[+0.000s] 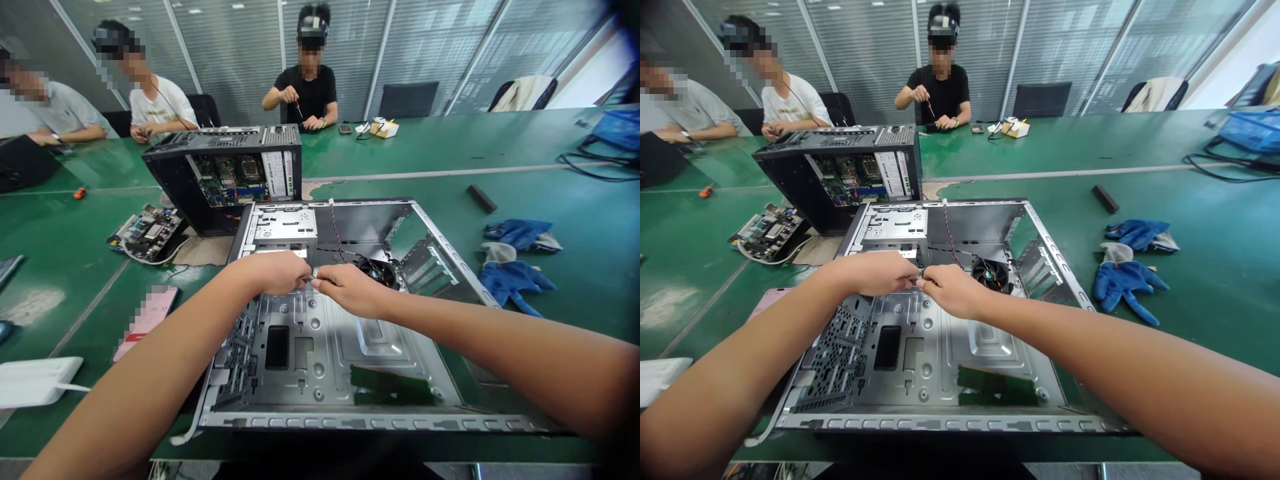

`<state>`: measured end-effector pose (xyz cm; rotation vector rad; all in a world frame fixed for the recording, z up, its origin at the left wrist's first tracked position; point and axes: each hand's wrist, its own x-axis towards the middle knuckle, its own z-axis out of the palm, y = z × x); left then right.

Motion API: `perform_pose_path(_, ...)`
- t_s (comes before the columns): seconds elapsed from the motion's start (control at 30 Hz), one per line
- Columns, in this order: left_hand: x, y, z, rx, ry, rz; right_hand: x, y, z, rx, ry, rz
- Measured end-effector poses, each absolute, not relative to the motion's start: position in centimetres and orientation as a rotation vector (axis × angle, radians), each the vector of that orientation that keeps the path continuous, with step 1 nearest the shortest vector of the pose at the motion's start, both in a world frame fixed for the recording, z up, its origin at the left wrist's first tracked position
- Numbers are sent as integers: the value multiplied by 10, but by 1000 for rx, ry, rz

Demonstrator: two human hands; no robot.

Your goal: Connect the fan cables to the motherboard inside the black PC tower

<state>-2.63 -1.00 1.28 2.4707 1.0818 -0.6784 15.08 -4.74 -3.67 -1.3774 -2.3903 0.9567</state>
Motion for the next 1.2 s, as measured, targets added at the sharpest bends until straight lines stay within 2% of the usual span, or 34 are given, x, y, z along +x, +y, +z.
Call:
perform_pose_path(0.27,-25,-11,14,2452,986,-658,152,-55,-38,-1440,-2576,641)
perform_pose_path(0.57,-25,-11,15,2400,985,-619,154,-53,-40,-1409,-2640,587)
perform_pose_path(0.93,-23,-12,18,2570,1081,-610,152,-46,-32,-1318,-2433,975)
perform_pose_path(1.1,-25,-11,16,2558,1089,-600,152,-44,-29,-1364,-2263,1275)
perform_pose_path(1.2,-25,-11,15,2524,1095,-619,152,-44,-29,-1384,-2292,1230)
